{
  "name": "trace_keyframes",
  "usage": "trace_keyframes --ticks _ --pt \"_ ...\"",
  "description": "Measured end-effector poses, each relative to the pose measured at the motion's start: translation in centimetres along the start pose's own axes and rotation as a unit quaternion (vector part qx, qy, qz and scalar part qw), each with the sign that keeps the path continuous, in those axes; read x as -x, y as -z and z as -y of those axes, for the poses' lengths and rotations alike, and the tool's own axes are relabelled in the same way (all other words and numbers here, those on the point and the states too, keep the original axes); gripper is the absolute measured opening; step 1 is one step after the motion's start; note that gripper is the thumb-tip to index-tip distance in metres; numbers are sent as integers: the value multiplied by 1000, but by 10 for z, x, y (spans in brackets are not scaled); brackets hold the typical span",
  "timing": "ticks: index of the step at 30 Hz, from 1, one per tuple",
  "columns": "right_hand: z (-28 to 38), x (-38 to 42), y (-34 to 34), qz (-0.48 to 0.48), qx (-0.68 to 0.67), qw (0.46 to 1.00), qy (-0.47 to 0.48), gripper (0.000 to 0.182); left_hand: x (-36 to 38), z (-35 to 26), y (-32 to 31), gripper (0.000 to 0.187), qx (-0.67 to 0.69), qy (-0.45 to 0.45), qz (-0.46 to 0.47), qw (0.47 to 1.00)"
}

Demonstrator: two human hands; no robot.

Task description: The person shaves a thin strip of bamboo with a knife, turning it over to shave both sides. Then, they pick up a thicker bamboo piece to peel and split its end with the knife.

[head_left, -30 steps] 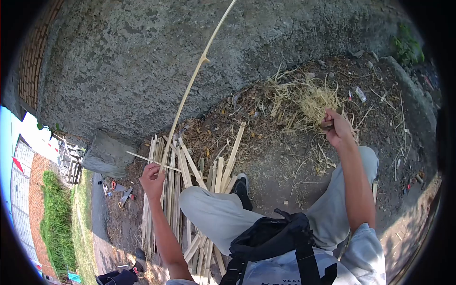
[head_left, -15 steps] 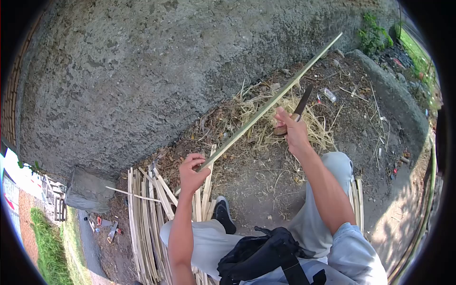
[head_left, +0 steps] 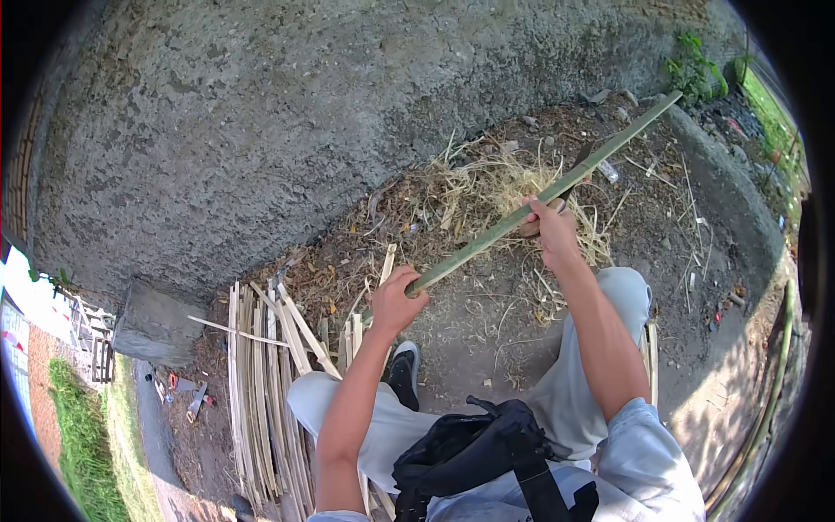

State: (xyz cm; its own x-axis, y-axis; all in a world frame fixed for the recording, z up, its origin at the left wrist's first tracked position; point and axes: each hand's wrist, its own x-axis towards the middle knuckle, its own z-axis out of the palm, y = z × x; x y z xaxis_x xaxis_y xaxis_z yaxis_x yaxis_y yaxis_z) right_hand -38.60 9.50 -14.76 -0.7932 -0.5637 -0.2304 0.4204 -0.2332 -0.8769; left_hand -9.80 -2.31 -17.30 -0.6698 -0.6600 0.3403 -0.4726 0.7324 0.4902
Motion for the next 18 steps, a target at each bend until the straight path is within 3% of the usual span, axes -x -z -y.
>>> trace_keyframes --ticks 1,5,8,9,12,13,16,18 --pt "0 1 -1 -2 33 999 19 15 -1 6 -6 37 5 44 68 997" --pt "-5 6 -6 -3 119 988 102 15 8 11 -23 55 -89 33 174 980" --pt "-9 5 -13 -9 183 972 145 14 4 28 -25 49 -43 21 189 981" --pt "-12 7 -16 -5 173 973 155 15 1 38 -24 34 -41 12 147 988" --pt "-18 12 -23 12 214 963 162 16 -18 1 23 26 -14 196 119 973" --pt "-16 17 -26 20 230 960 160 17 -18 5 27 36 -25 128 21 991" --pt "-21 22 -30 59 240 958 147 20 -18 8 42 42 -146 107 -139 974" --pt "-24 26 -33 73 256 954 140 23 -17 3 49 46 -155 105 -209 960"
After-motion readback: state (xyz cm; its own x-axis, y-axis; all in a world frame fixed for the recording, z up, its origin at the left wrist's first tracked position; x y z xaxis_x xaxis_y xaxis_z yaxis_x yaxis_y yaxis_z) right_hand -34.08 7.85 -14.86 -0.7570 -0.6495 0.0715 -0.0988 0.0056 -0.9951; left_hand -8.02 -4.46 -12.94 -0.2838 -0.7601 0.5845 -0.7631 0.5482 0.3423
